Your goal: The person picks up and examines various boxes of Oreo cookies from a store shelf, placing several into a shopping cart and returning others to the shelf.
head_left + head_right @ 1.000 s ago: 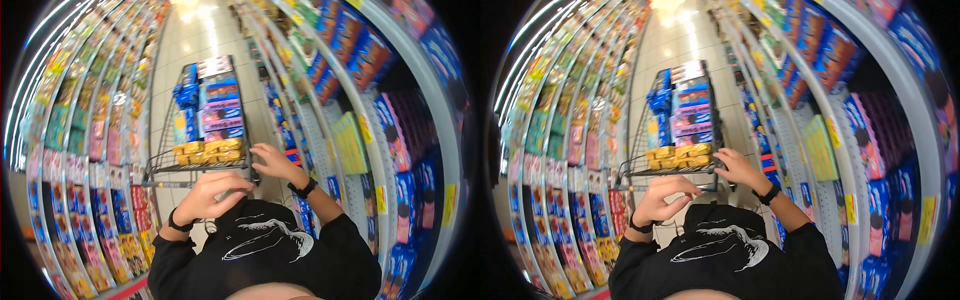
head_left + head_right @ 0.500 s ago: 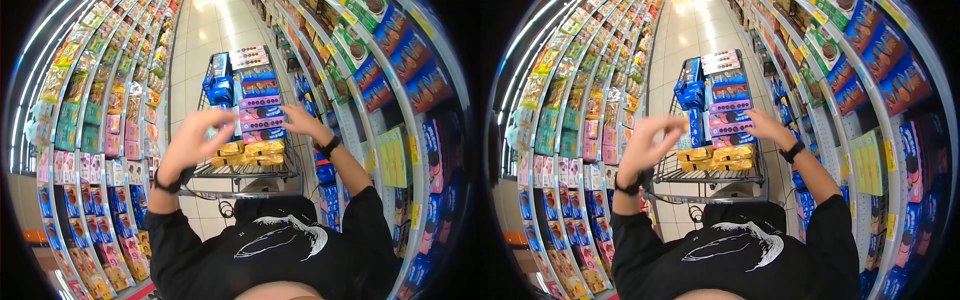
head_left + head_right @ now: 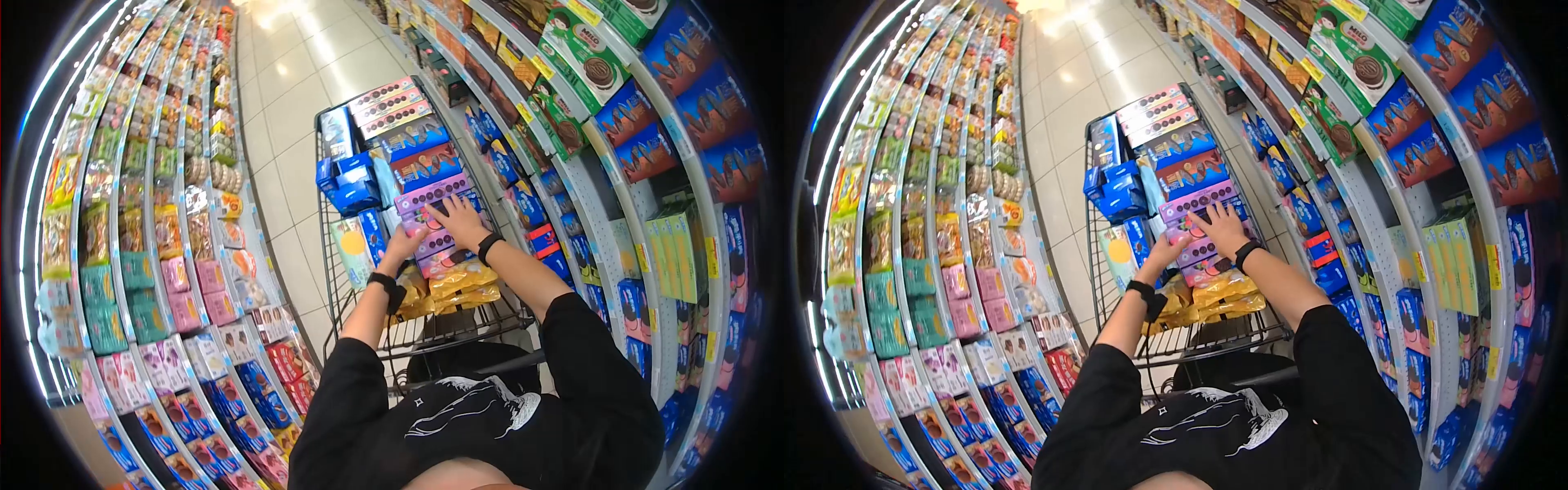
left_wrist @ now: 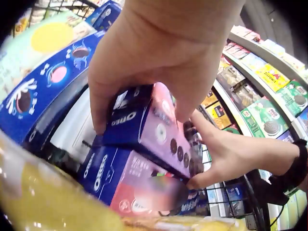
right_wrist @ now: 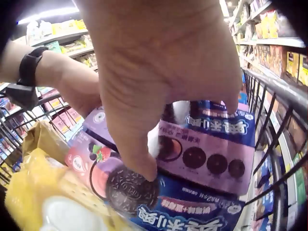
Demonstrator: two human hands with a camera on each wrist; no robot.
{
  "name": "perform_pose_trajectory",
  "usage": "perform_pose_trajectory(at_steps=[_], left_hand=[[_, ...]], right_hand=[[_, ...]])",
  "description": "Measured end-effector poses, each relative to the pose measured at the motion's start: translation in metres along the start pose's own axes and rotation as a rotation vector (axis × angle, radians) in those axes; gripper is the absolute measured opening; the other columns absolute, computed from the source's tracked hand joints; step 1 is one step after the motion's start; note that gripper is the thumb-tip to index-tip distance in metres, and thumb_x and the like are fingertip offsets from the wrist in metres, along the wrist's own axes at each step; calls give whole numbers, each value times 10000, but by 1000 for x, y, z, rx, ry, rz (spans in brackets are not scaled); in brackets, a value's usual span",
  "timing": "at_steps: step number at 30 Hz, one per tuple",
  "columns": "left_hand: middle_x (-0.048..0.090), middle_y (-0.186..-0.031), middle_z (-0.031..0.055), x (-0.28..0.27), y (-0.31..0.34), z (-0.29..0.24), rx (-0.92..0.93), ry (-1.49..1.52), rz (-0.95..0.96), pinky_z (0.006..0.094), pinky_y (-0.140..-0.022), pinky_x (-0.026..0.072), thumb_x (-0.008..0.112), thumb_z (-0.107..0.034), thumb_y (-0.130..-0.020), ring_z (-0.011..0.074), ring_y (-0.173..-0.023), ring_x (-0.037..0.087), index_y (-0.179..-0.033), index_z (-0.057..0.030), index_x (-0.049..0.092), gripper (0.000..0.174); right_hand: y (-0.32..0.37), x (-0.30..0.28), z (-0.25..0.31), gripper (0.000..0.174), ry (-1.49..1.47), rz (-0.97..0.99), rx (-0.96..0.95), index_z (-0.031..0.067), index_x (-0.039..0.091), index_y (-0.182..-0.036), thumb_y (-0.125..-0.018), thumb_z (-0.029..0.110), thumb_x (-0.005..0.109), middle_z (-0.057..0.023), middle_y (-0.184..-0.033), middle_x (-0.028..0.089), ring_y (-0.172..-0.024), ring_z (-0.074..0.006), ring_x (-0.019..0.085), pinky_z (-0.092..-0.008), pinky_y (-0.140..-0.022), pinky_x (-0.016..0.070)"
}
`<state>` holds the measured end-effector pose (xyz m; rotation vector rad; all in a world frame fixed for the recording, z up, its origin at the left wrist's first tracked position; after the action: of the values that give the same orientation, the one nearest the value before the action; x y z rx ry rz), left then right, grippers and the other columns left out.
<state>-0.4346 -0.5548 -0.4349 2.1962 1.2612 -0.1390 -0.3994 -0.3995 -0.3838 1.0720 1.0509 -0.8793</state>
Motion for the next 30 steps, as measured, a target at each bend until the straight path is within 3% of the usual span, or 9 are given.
perform_pose_trajectory(at_steps=[2,4,7,13,19,20,24,26,30], left_hand=[[655,-1080,258,16,-19,37,100,99,-30,389,-858,511,765,-480,-741,353,-1018,652,-1161,84,539,739],[662,-1047,260,3,-4,28,-79,-120,-202,386,-844,516,778,-501,-725,353,-999,659,-1124,101,550,757],[668,-1004,272,-8,7,0,-83,-206,-264,400,-804,521,755,-526,-741,363,-935,672,-1060,104,559,733],[666,-897,289,-24,-13,0,-19,-278,-320,429,-734,518,718,-534,-781,372,-843,677,-923,87,604,648],[625,-1133,290,-73,7,-57,68,-432,-308,435,-915,459,643,-627,-793,390,-1028,605,-1195,111,563,844],[612,-1163,292,-81,22,-83,48,-421,-283,430,-936,444,630,-627,-803,387,-1063,592,-1231,113,537,860],[566,-1206,205,-104,67,-153,197,-178,-154,391,-928,469,601,-416,-916,297,-1131,559,-1288,74,470,629],[535,-1241,176,-104,84,-148,290,497,-183,378,-935,473,569,-317,-940,288,-1103,566,-1333,58,393,570],[515,-1253,179,-75,124,-185,544,451,-31,374,-928,477,545,-174,-945,277,-1060,578,-1337,47,352,490]], right_hand=[[1,1,2,1228,26,26,35,289,134,-1530,-561,243,887,-178,-1379,414,-1321,-396,357,-529,-1043,317],[-7,19,1,1172,91,-204,29,265,200,-1518,-550,269,861,-175,-1301,458,-1254,-399,400,-579,-1002,324],[-3,-1,2,1293,83,-87,17,218,136,-1532,-501,393,896,-206,-1342,438,-1266,-421,405,-631,-1005,317],[-17,-13,-4,1183,74,-133,27,221,245,-1490,-507,342,891,-162,-1293,483,-1252,-377,429,-650,-1057,251],[12,-81,4,892,-241,-578,-141,124,436,-1336,-530,233,803,-169,-1130,522,-1091,-354,492,-508,-1002,347],[4,-79,4,980,-346,-414,-128,104,418,-1354,-483,281,830,-198,-1198,503,-1134,-379,479,-504,-1017,338],[51,-152,12,1183,-316,-612,-105,87,308,-1431,-421,365,858,-262,-1324,402,-1241,-435,416,-520,-1040,330],[73,-172,7,1201,-444,-606,-57,74,271,-1441,-436,368,859,-264,-1324,396,-1243,-444,411,-516,-1040,336],[142,-216,2,1219,-803,-643,-84,31,195,-1446,-474,363,852,-274,-1331,383,-1241,-460,405,-507,-1041,352]])
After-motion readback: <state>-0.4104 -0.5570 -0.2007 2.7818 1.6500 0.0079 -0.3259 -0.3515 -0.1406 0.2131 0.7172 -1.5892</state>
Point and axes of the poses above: each hand's wrist, its own y-axis away from the middle knuckle, its own x-axis out of the palm, z = x × y, the point moved 7 cm from there along -y, towards the middle knuckle
